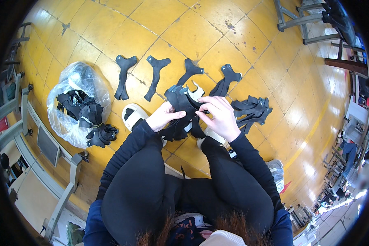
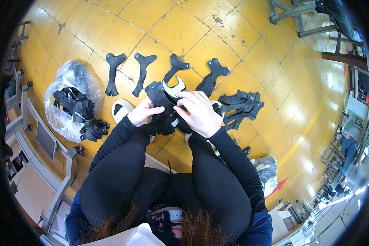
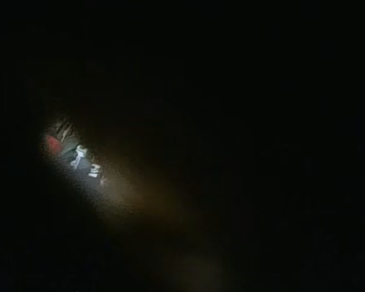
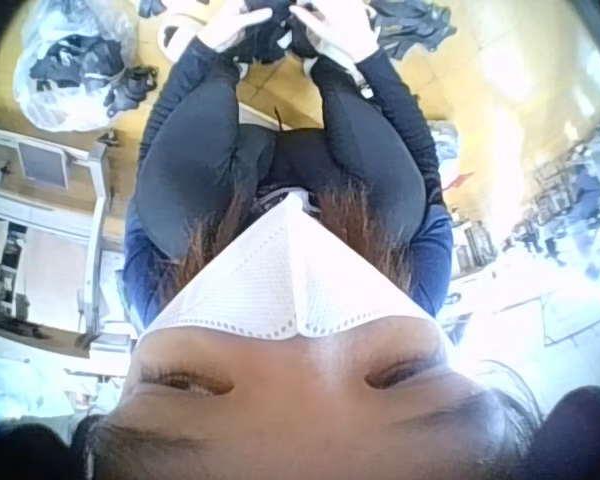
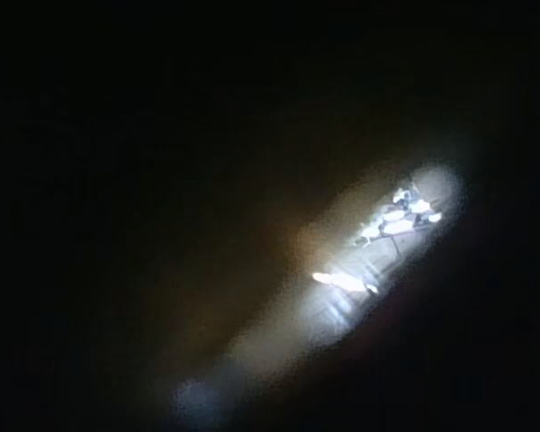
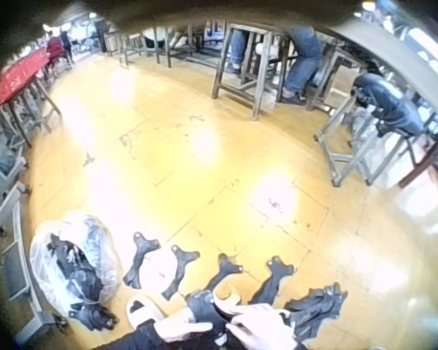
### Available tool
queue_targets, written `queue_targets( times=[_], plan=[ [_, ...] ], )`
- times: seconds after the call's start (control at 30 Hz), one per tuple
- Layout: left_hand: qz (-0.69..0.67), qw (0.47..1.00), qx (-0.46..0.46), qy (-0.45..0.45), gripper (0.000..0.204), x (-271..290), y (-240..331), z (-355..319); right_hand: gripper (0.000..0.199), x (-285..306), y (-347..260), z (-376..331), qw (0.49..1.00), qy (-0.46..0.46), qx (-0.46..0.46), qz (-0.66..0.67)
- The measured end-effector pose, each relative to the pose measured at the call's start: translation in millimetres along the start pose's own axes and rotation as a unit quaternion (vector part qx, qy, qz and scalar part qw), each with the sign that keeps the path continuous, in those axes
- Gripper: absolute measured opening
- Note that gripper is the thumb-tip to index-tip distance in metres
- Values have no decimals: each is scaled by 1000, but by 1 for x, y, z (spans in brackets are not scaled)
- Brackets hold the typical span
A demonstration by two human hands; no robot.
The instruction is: The person sits on the floor and repeatedly picks up black plastic parts from a pile, separates them, and places them on the floor. The person handles the parts one by one, occasionally turning them over, and arranges them into a growing group on the floor.
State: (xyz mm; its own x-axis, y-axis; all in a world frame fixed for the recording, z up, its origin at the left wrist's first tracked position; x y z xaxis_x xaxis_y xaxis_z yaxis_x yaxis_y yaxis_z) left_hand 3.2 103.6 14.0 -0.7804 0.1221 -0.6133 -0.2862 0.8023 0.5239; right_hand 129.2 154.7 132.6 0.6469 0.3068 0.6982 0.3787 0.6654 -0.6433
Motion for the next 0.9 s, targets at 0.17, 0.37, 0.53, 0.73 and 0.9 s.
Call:
queue_targets(
  times=[0.17,0.37,0.53,0.73,0.9],
  plan=[
    [-28,999,39,0,54,3,-3,0,16,3,6,0,1000,2,-12,25],
    [-47,998,-15,40,44,2,12,-3,14,5,13,-3,996,24,-43,73],
    [9,998,4,65,40,19,6,1,12,30,31,-9,988,87,-119,48],
    [-51,998,-14,33,34,17,14,-3,14,74,73,-39,939,242,-245,5],
    [-128,992,-23,6,30,6,25,-10,9,83,73,-33,923,260,-282,26]
  ],
)
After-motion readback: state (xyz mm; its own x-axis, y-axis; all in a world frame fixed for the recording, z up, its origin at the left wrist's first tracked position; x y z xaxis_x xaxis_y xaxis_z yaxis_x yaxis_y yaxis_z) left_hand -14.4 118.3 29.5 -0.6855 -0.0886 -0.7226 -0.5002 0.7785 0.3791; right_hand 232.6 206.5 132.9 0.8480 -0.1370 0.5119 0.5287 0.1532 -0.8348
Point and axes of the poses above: each hand's wrist, its own z-axis towards the middle knuckle, its own x-axis out of the back of the hand, y = z × x, the point moved 9 cm from there along z, towards the middle knuckle, and after that the axes turned 14 degrees about x, right-handed, at the moved point
